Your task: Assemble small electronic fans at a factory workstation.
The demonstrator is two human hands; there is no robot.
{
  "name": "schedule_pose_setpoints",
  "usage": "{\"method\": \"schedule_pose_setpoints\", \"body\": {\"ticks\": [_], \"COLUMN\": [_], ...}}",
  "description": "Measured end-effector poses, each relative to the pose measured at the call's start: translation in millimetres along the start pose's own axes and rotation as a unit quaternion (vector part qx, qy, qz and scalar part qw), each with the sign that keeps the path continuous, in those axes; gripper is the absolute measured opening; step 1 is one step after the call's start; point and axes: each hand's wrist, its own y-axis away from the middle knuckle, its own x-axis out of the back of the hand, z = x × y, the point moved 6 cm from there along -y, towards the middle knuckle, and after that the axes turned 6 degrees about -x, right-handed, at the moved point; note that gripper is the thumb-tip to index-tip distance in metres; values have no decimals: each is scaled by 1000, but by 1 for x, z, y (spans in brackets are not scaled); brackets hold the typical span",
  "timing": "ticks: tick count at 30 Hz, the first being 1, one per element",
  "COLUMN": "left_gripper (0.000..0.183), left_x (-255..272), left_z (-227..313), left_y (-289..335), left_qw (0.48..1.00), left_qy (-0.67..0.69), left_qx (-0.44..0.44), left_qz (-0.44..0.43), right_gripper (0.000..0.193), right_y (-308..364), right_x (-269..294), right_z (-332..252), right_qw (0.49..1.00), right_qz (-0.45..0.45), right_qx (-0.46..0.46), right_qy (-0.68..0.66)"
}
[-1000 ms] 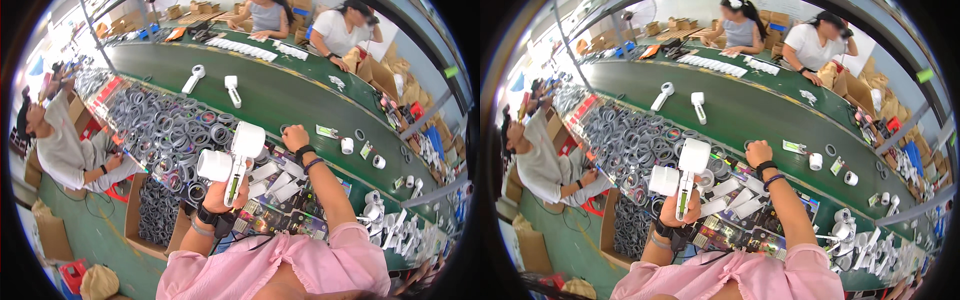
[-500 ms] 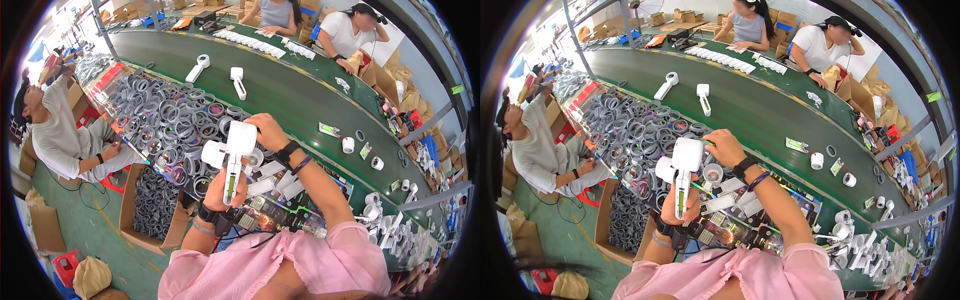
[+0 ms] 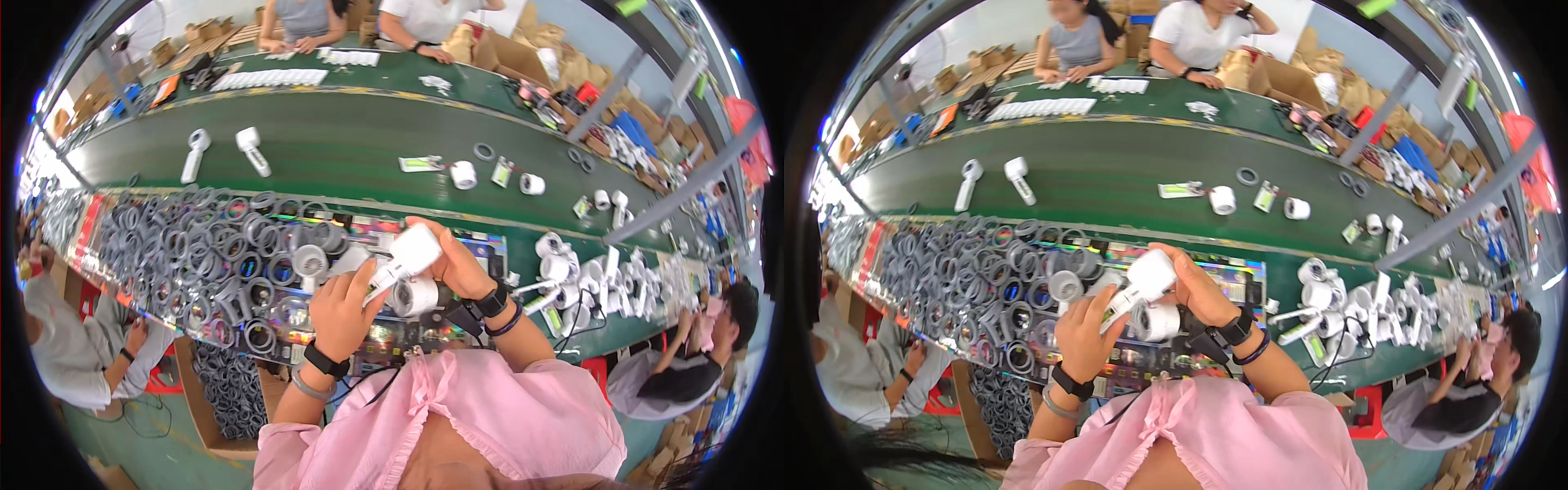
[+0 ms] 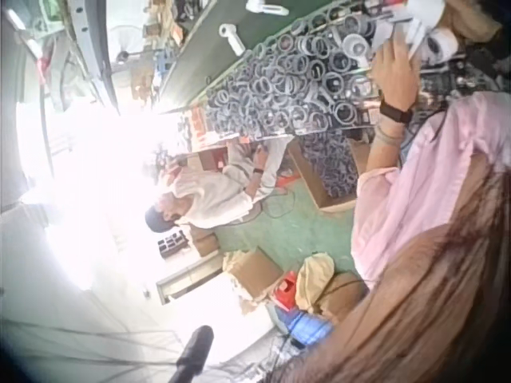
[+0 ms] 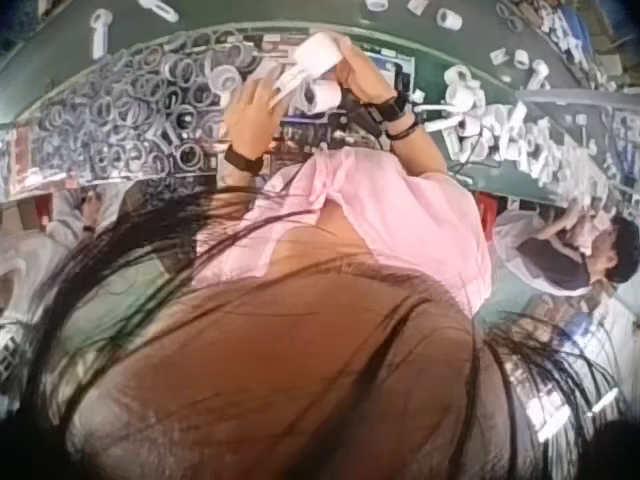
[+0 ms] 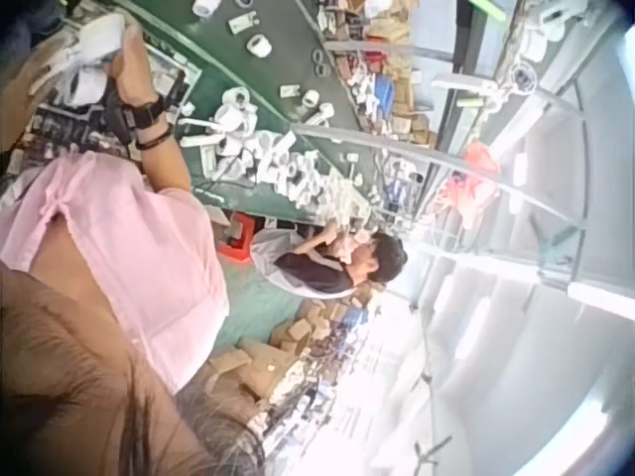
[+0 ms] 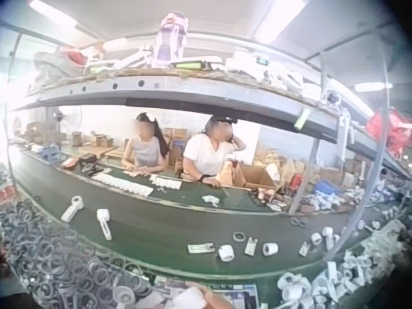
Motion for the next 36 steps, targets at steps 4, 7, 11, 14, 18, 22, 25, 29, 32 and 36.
{"method": "schedule_pose_setpoints", "body": {"ticks": [4, 7, 11, 14, 18, 22, 25, 29, 32, 36], "left_gripper": [47, 44, 37, 29, 28, 42, 46, 40, 43, 52], "left_x": [-21, -40, -67, -89, -157, -210, -222, -224, -220, -215], "left_z": [34, 52, 68, 81, 69, 81, 92, 99, 104, 123], "left_y": [-19, -25, -29, -34, -6, 16, 11, -2, -12, -20], "left_qw": [998, 997, 994, 976, 891, 700, 712, 818, 874, 878], "left_qy": [0, 18, 95, 192, 371, 521, 525, 402, 299, 218], "left_qx": [-51, -62, -32, 33, 195, 368, 344, 187, 88, 26], "left_qz": [-35, -45, -51, -96, -172, -322, -315, -366, -372, -425], "right_gripper": [68, 68, 66, 71, 86, 79, 62, 43, 40, 26], "right_y": [40, 69, 103, 120, 138, 156, 168, 179, 182, 185], "right_x": [36, 54, 71, 84, 93, 129, 151, 156, 146, 125], "right_z": [-1, -3, -5, -8, -9, -6, -6, -18, -30, -45], "right_qw": [998, 997, 992, 985, 976, 938, 907, 882, 830, 853], "right_qz": [45, 75, 110, 115, 174, 286, 355, 379, 390, 345], "right_qx": [22, 22, 53, 121, 90, 87, 136, 141, 136, 189], "right_qy": [35, 18, 22, 37, 96, 178, 183, 244, 375, 342]}}
